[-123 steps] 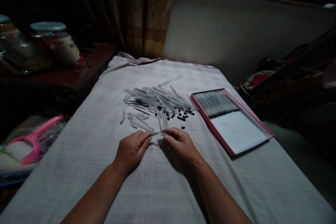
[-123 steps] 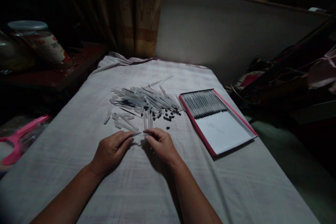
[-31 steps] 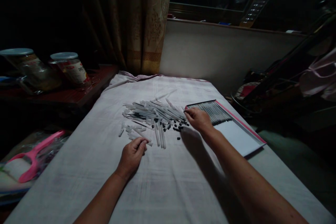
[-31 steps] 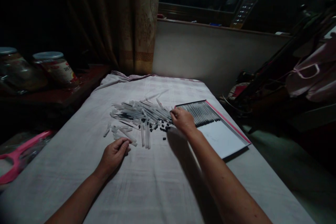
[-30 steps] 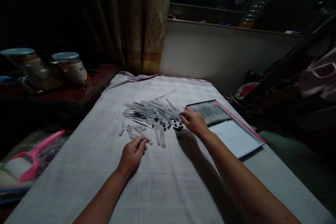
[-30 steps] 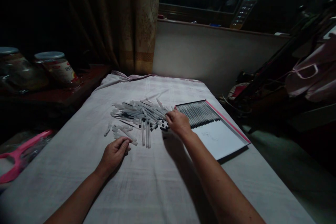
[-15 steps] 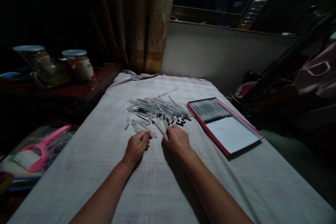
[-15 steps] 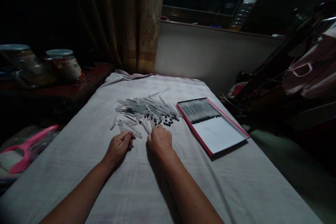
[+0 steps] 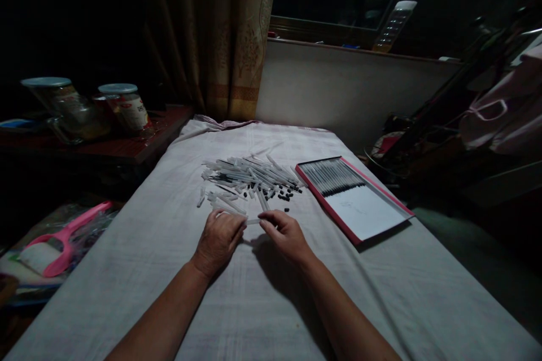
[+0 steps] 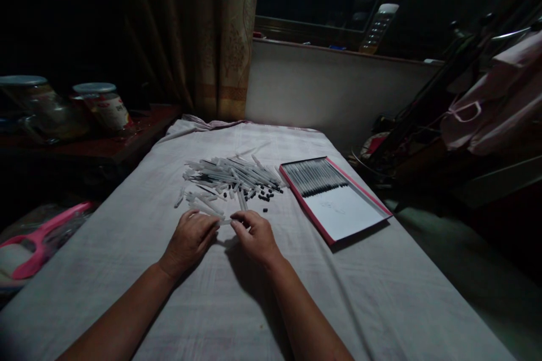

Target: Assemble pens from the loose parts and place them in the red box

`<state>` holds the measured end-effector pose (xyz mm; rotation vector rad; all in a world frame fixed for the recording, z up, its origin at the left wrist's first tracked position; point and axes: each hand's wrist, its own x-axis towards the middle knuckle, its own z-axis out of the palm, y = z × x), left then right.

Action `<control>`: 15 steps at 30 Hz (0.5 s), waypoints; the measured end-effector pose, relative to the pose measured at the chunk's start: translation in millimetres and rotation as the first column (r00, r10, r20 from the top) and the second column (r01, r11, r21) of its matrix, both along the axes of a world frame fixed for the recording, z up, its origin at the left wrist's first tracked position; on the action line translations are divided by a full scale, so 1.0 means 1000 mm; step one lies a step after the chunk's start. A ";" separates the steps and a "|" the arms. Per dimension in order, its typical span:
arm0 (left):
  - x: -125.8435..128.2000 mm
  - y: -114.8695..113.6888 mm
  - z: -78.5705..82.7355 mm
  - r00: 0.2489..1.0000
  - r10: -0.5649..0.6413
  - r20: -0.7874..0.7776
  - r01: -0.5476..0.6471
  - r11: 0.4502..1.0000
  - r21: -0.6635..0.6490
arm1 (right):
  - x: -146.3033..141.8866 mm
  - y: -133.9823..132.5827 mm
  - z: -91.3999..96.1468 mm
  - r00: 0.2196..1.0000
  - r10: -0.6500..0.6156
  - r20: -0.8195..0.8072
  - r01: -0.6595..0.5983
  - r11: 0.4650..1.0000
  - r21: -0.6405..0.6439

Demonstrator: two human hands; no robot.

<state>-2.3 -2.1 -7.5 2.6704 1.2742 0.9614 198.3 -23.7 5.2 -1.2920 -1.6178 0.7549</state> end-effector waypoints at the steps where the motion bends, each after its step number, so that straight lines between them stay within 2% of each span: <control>1: -0.003 0.001 -0.001 0.999 0.034 0.005 -0.034 0.998 -0.045 | 0.000 0.006 0.000 0.999 -0.008 -0.034 0.008 1.000 -0.022; 3: -0.012 0.002 -0.001 0.985 0.162 0.061 -0.150 0.975 -0.163 | -0.002 0.019 0.003 1.000 -0.024 0.017 0.025 0.998 -0.054; 5: -0.021 0.004 -0.002 0.955 0.264 0.135 -0.214 0.930 -0.300 | -0.008 0.034 0.010 0.964 -0.014 0.265 0.033 0.997 -0.066; 6: -0.025 0.005 -0.003 0.943 0.286 0.170 -0.213 0.911 -0.355 | -0.012 0.042 0.014 0.906 0.009 0.423 0.028 0.996 -0.080; 8: -0.031 0.007 -0.005 0.920 0.302 0.248 -0.180 0.892 -0.415 | -0.025 0.056 0.022 0.742 0.053 0.668 0.043 0.991 -0.125; 10: -0.034 0.009 -0.008 0.892 0.315 0.324 -0.162 0.892 -0.422 | -0.038 0.068 0.026 0.657 0.070 0.751 0.074 0.985 -0.157; 15: -0.034 0.012 -0.014 0.849 0.341 0.404 -0.159 0.893 -0.421 | -0.055 0.082 0.029 0.631 0.062 0.773 0.130 0.974 -0.184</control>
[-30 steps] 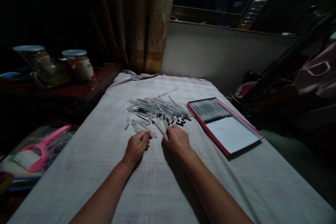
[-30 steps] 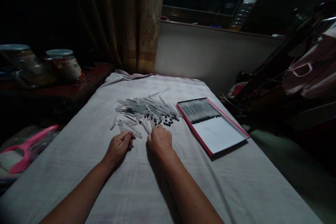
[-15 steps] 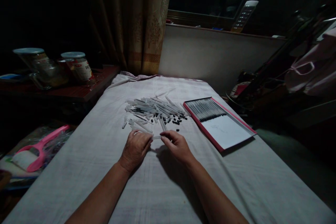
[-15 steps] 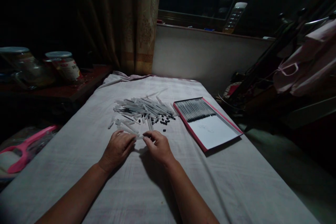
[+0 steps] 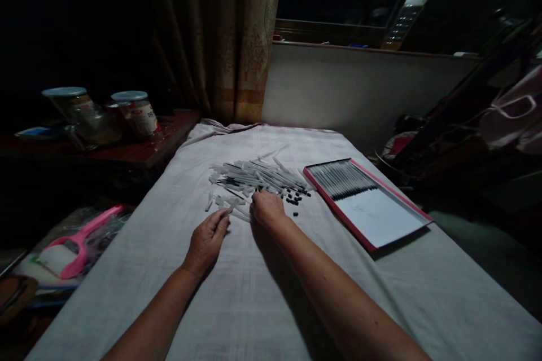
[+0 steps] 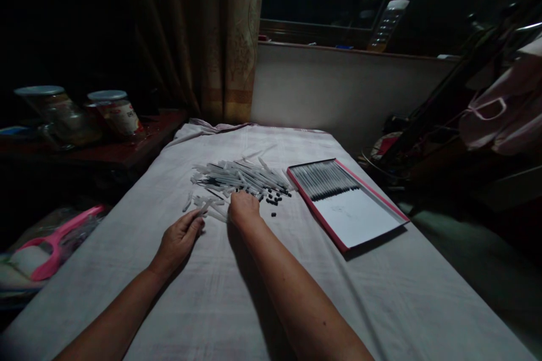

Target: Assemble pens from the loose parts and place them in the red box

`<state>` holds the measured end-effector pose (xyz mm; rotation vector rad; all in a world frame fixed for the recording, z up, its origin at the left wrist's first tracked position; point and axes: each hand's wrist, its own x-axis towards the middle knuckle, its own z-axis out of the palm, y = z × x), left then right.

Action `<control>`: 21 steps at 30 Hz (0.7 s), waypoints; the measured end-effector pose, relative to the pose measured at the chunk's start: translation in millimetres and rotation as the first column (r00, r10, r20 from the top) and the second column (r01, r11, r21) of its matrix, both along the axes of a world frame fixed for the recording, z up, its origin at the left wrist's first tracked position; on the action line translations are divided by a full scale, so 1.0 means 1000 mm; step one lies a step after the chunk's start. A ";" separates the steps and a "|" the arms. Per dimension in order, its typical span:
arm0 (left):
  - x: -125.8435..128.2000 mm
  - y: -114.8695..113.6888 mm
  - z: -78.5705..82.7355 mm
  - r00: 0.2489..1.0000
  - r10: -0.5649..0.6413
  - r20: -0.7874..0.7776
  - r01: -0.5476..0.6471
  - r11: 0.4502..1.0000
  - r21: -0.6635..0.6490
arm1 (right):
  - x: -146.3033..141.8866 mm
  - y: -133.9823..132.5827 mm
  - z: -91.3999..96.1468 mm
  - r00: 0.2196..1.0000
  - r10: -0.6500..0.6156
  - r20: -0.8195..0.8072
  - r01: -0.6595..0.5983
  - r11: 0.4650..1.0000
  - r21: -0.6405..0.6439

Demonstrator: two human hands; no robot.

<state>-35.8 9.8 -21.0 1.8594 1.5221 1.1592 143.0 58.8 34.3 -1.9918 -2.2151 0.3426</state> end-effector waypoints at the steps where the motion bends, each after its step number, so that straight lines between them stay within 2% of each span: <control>1: 0.000 -0.001 0.000 1.000 -0.001 0.003 0.001 1.000 -0.013 | 0.002 0.000 0.001 1.000 -0.007 -0.005 0.007 1.000 -0.001; 5: 0.001 -0.004 0.003 0.999 0.000 -0.033 0.000 1.000 0.009 | 0.026 -0.017 -0.003 0.996 -0.021 -0.089 0.024 0.999 0.024; 6: 0.001 -0.004 0.003 0.999 -0.010 -0.051 0.012 1.000 0.028 | 0.034 -0.025 -0.006 0.987 -0.020 -0.159 0.027 0.999 0.045; 7: 0.001 -0.004 0.004 0.997 -0.029 -0.070 0.032 0.999 0.043 | 0.044 -0.033 -0.011 0.943 -0.029 -0.331 0.063 0.994 0.091; 8: 0.001 -0.004 0.005 0.995 -0.050 -0.089 0.056 0.997 0.060 | 0.053 -0.042 -0.016 0.851 -0.036 -0.525 0.122 0.984 0.130; 9: 0.001 -0.004 0.005 0.991 -0.073 -0.107 0.082 0.994 0.077 | 0.061 -0.051 -0.022 0.724 -0.051 -0.688 0.207 0.967 0.147; 10: 0.001 -0.003 0.005 0.987 -0.096 -0.127 0.109 0.989 0.098 | 0.069 -0.059 -0.027 0.600 -0.059 -0.798 0.288 0.947 0.146; 11: 0.001 -0.002 0.005 0.983 -0.112 -0.148 0.131 0.983 0.125 | 0.076 -0.067 -0.031 0.490 -0.075 -0.869 0.355 0.927 0.121; 13: 0.001 0.000 0.004 0.972 -0.127 -0.200 0.165 0.969 0.185 | 0.086 -0.077 -0.034 0.329 -0.121 -0.936 0.430 0.902 0.034; 17: 0.000 0.001 0.002 0.953 -0.101 -0.287 0.178 0.950 0.255 | 0.091 -0.082 -0.028 0.133 -0.197 -0.971 0.454 0.883 -0.117; 21: 0.000 -0.002 0.002 0.937 -0.103 -0.334 0.191 0.951 0.245 | 0.088 -0.081 -0.021 0.042 -0.160 -0.986 0.490 0.863 -0.119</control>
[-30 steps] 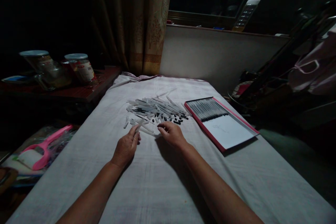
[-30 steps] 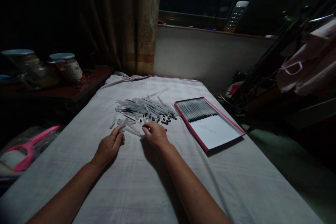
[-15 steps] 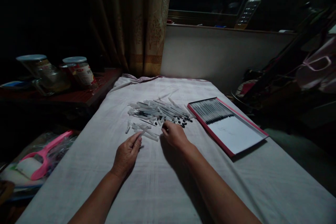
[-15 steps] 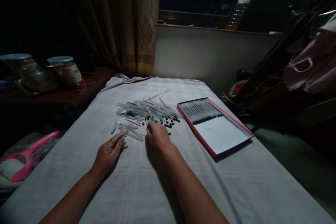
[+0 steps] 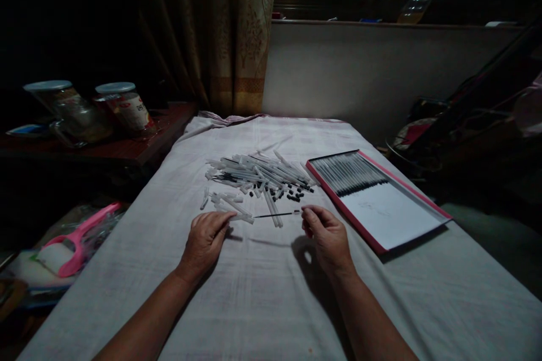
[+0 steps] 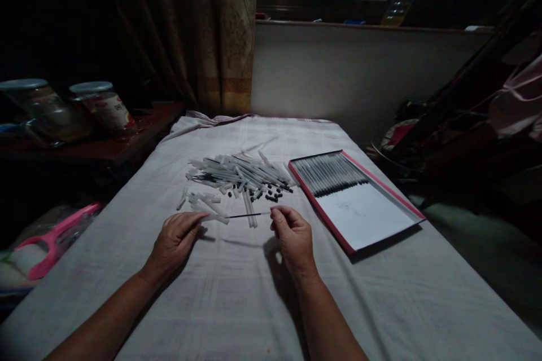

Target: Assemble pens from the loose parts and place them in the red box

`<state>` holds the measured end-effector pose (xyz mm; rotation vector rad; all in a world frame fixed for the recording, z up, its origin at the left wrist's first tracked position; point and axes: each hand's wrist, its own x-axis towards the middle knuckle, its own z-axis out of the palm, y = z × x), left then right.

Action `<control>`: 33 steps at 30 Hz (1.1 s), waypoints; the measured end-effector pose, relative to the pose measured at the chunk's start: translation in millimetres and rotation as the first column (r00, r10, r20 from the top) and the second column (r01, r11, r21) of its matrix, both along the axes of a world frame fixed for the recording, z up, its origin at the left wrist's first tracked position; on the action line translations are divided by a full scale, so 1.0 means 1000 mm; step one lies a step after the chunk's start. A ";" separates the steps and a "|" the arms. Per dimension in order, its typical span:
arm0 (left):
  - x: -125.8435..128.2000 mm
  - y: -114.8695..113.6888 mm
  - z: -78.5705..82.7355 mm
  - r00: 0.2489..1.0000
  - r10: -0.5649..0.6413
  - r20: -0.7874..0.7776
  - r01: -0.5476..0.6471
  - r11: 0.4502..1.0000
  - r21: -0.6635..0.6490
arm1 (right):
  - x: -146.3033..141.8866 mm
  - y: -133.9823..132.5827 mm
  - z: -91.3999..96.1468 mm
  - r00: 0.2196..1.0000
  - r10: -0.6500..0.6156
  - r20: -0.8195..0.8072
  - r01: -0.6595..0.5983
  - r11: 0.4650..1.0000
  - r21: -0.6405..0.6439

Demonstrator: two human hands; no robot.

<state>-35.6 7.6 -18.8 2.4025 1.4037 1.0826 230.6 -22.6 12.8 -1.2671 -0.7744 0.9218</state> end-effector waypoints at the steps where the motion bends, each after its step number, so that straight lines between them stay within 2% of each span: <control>1: 0.001 -0.001 0.001 1.000 -0.005 -0.011 0.005 1.000 -0.007 | -0.001 -0.001 0.001 1.000 -0.008 -0.004 0.008 1.000 0.017; 7: 0.004 -0.004 0.001 0.998 -0.057 -0.027 0.057 0.998 -0.003 | -0.008 -0.005 0.003 0.999 0.019 0.041 -0.019 1.000 0.018; 17: 0.002 -0.003 0.000 0.997 -0.072 -0.023 0.072 0.997 0.031 | -0.003 -0.004 0.000 1.000 -0.001 -0.006 0.001 1.000 -0.020; 33: 0.004 -0.005 0.000 0.994 -0.089 -0.069 0.093 0.994 0.058 | 0.003 -0.004 0.000 0.999 -0.017 0.044 0.018 1.000 -0.018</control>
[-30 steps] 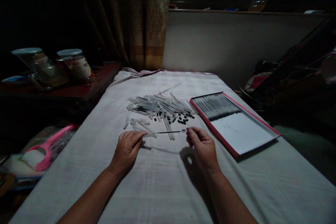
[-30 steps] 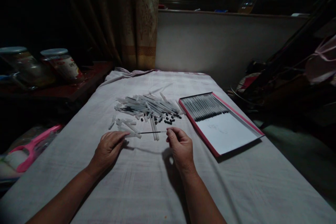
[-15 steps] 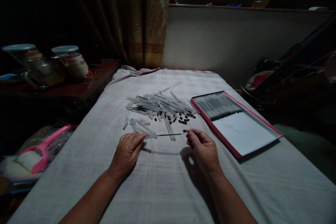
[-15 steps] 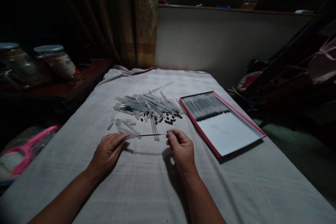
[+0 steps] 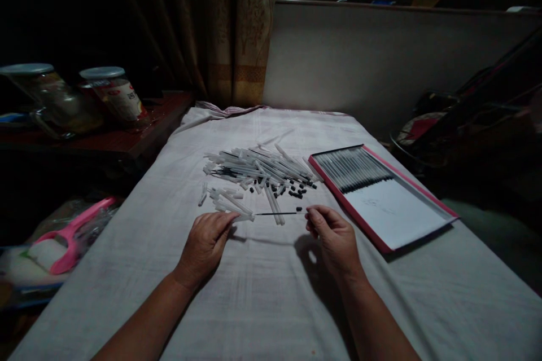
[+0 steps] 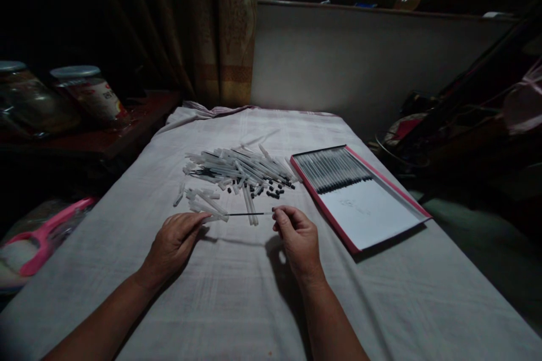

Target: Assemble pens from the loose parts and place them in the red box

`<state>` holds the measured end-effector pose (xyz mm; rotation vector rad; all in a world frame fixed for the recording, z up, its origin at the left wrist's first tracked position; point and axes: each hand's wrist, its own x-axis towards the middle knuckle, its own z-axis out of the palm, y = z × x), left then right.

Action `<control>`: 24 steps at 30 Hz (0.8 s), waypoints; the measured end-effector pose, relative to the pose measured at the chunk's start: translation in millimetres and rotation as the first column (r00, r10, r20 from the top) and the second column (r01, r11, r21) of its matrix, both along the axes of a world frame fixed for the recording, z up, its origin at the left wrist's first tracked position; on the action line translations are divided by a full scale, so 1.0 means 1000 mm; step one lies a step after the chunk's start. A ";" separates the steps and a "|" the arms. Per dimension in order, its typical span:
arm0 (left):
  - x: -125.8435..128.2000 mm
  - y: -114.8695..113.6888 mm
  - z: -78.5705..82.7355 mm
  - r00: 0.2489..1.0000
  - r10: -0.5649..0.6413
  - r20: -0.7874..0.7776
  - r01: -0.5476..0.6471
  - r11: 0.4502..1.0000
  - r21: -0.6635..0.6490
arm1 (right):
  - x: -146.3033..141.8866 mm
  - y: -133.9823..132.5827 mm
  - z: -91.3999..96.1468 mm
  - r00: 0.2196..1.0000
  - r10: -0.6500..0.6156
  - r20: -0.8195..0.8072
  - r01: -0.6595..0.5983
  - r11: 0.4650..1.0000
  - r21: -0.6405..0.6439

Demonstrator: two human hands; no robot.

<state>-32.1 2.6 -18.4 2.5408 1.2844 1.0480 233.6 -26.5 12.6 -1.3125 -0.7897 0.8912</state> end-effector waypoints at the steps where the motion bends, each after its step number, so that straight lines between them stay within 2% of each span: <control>1: 0.000 0.000 0.000 1.000 0.002 0.000 -0.002 1.000 0.002 | 0.000 0.000 0.001 1.000 -0.002 0.004 0.002 1.000 0.005; 7: 0.000 0.000 0.001 0.999 -0.014 -0.049 0.015 1.000 0.024 | -0.002 0.000 -0.001 0.998 0.039 0.051 -0.039 0.999 -0.005; 11: 0.007 -0.005 0.006 0.992 -0.052 -0.116 0.057 0.997 0.042 | -0.015 -0.003 -0.007 0.972 0.122 0.202 -0.128 0.992 0.018; 13: 0.013 -0.009 0.009 0.988 -0.086 -0.129 0.091 0.995 0.034 | -0.025 -0.006 -0.010 0.914 0.220 0.342 -0.258 0.964 0.069; 15: 0.020 -0.013 0.011 0.987 -0.119 -0.106 0.123 0.992 0.032 | -0.031 -0.008 -0.012 0.810 0.302 0.503 -0.407 0.907 0.110; 17: 0.025 -0.016 0.011 0.988 -0.133 -0.075 0.136 0.990 0.032 | -0.028 -0.006 -0.014 0.719 0.292 0.631 -0.458 0.881 0.115; 19: 0.027 -0.017 0.010 0.991 -0.120 -0.051 0.122 0.992 0.032 | -0.016 0.000 -0.018 0.674 0.158 0.722 -0.345 0.931 0.118; 21: 0.027 -0.017 0.010 0.996 -0.090 -0.028 0.091 0.995 0.033 | 0.000 0.007 -0.023 0.590 -0.004 0.808 -0.156 0.981 0.118; 22: 0.027 -0.017 0.009 0.997 -0.075 -0.018 0.076 0.997 0.031 | 0.006 0.011 -0.026 0.521 -0.034 0.853 -0.085 0.992 0.092; 24: 0.026 -0.017 0.009 0.998 -0.055 -0.005 0.055 0.998 0.021 | 0.015 0.016 -0.030 0.382 -0.004 0.924 -0.007 1.000 0.008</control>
